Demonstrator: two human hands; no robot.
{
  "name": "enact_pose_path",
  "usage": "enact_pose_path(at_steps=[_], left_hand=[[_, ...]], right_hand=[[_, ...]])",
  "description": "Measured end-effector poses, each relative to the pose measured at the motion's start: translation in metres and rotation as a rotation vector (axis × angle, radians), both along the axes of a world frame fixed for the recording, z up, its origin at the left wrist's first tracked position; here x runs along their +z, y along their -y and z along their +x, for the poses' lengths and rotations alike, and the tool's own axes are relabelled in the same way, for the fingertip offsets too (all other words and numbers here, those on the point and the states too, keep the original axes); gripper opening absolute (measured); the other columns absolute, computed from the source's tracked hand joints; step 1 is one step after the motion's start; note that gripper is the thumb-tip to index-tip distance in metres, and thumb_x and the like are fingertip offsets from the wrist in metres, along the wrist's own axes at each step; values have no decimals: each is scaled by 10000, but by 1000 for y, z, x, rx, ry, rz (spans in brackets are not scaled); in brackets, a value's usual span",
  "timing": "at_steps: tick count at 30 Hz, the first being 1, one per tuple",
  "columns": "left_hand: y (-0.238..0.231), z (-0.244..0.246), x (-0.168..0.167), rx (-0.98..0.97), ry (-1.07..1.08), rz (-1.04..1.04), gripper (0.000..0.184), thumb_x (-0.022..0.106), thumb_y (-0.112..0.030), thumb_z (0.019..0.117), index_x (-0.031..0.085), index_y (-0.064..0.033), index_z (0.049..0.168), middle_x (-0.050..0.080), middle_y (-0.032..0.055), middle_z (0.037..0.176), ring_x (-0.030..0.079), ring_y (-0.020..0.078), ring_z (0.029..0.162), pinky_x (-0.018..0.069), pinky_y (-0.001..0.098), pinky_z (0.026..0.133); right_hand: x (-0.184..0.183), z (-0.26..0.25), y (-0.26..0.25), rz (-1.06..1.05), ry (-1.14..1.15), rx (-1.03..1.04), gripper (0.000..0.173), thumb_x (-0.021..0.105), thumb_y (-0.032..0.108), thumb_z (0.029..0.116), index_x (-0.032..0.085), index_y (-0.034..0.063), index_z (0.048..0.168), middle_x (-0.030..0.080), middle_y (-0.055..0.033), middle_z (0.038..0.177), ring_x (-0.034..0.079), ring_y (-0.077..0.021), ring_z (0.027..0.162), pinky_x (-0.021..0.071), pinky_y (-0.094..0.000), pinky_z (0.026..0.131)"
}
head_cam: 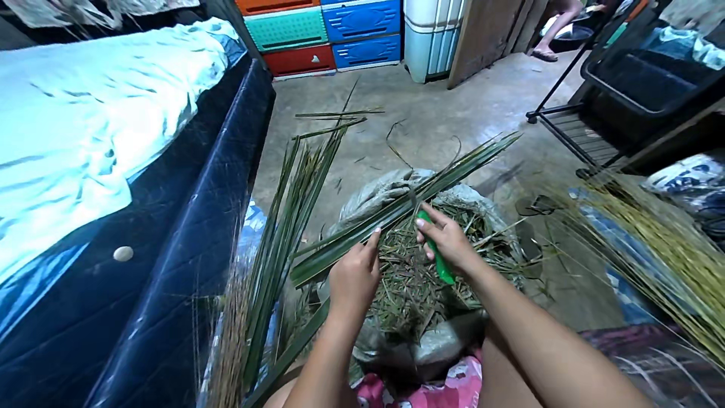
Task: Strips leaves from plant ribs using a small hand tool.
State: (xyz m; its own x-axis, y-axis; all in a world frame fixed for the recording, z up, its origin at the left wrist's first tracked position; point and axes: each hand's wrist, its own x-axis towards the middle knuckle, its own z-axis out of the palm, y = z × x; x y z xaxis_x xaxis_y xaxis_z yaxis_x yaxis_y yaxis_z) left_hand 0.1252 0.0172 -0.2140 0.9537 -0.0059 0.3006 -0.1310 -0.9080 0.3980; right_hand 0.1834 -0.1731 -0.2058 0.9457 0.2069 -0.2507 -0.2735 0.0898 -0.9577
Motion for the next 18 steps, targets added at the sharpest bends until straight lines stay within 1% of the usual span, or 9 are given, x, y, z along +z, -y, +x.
enact_pose_path(at_steps=[5, 7, 10, 12, 13, 14, 15, 16, 18], left_hand=[[-5, -4, 0, -26, 13, -15, 410, 619, -61, 946, 713, -147, 1335, 721, 164, 826, 714, 349, 710, 560, 534, 626], [-9, -4, 1, -29, -11, -27, 418, 615, -61, 947, 707, -157, 1344, 728, 166, 843, 719, 354, 732, 561, 547, 642], [-16, -6, 5, -24, -94, -65, 403, 582, -87, 986, 688, -156, 1369, 750, 174, 944, 734, 371, 835, 561, 590, 726], [-20, -5, 7, -23, -145, -118, 383, 545, -104, 1017, 681, -136, 1373, 759, 180, 1049, 740, 379, 939, 557, 608, 811], [-22, -4, 9, -25, -185, -152, 376, 524, -119, 1036, 672, -128, 1381, 755, 182, 1098, 735, 378, 984, 550, 607, 858], [-24, -3, 9, -30, -225, -191, 370, 505, -144, 1054, 666, -121, 1386, 751, 182, 1116, 732, 369, 992, 546, 595, 881], [-26, -1, 10, -36, -262, -228, 366, 489, -178, 1072, 661, -113, 1388, 752, 177, 1097, 731, 350, 961, 551, 573, 881], [-29, 2, 9, -43, -299, -265, 370, 477, -219, 1087, 656, -103, 1389, 752, 171, 1051, 727, 328, 912, 554, 552, 869], [-33, 7, 6, -50, -361, -331, 390, 456, -289, 1103, 657, -102, 1381, 739, 131, 940, 697, 255, 808, 555, 491, 819]], right_hand=[[5, 20, 31, 68, 10, -210, 514, 450, 126, 1115, 314, 72, 1607, 590, -25, 766, 497, -55, 467, 454, -184, 427], [6, 28, 47, 84, 28, -315, 492, 449, 131, 1116, 341, 98, 1595, 579, -14, 746, 494, -52, 458, 453, -182, 416], [6, 36, 70, 90, 69, -468, 487, 433, 147, 1123, 331, 122, 1599, 555, -7, 746, 479, -61, 453, 450, -193, 412], [8, 34, 73, 85, 89, -515, 485, 422, 155, 1128, 325, 130, 1603, 551, -8, 729, 480, -68, 444, 451, -200, 402], [10, 29, 70, 74, 91, -480, 488, 408, 151, 1131, 308, 124, 1608, 558, -9, 726, 487, -69, 444, 455, -200, 402], [11, 22, 62, 57, 94, -398, 490, 390, 137, 1130, 283, 105, 1608, 573, -8, 723, 498, -65, 444, 459, -200, 403], [12, 12, 52, 41, 97, -276, 489, 380, 121, 1121, 275, 78, 1598, 583, -1, 714, 506, -57, 445, 462, -197, 404], [12, 2, 40, 26, 92, -128, 501, 393, 115, 1104, 279, 53, 1588, 589, 5, 717, 514, -54, 456, 466, -199, 413], [10, -18, 15, 12, 47, 153, 578, 460, 142, 1065, 273, 31, 1600, 589, 11, 749, 531, -61, 488, 480, -212, 433]])
